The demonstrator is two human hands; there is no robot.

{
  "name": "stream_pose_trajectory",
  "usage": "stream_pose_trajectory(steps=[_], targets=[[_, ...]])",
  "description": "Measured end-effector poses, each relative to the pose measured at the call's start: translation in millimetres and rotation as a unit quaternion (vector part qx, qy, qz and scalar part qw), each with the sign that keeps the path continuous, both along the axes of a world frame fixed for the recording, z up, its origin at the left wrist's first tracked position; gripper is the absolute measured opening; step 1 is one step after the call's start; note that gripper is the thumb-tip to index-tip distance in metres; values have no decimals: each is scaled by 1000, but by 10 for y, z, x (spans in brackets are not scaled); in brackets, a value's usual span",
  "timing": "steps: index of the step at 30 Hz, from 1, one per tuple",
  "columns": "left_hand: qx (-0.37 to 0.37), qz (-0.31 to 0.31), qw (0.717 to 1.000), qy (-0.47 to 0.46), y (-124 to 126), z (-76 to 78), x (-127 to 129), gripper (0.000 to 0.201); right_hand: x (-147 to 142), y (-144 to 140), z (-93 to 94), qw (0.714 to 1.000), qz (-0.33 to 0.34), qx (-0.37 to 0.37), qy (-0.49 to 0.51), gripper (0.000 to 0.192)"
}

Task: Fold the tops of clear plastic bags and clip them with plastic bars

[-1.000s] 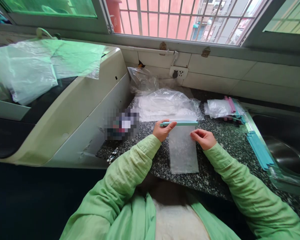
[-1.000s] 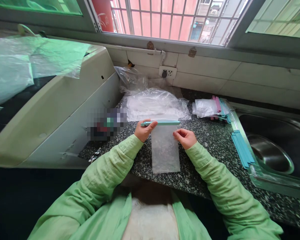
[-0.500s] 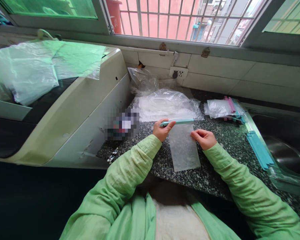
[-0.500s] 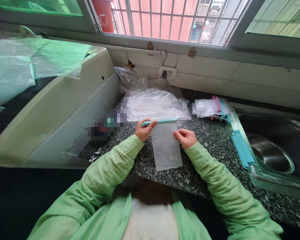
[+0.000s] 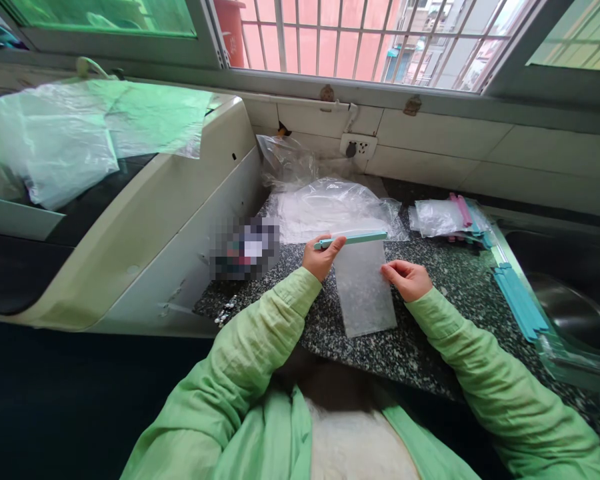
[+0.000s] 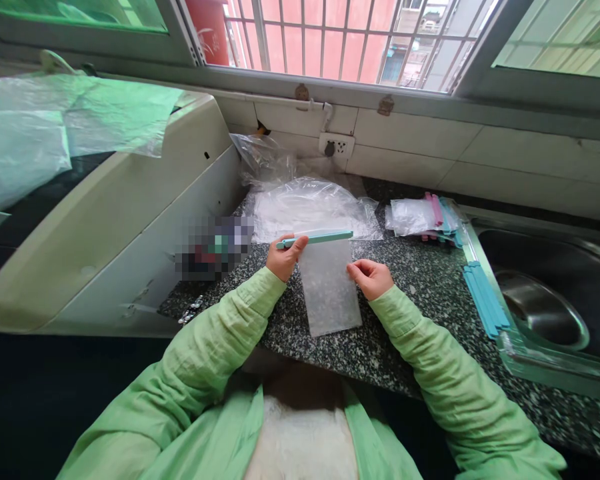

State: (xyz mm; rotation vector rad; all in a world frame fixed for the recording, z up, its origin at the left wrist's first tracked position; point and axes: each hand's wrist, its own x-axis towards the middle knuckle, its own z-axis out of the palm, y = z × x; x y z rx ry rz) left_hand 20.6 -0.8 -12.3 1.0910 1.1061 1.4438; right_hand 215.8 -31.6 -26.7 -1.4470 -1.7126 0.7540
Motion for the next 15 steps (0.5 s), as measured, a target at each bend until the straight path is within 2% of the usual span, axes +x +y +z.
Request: stream_pose_trajectory(steps=[11,15], targets=[[25,14,1000,11,15,-38,9,53,-58,-57,61,999,-34,15,-13,27],[19,18,1000,-10,29,-59,18,52,-37,-28,44,1000,-19,10,-23,29]])
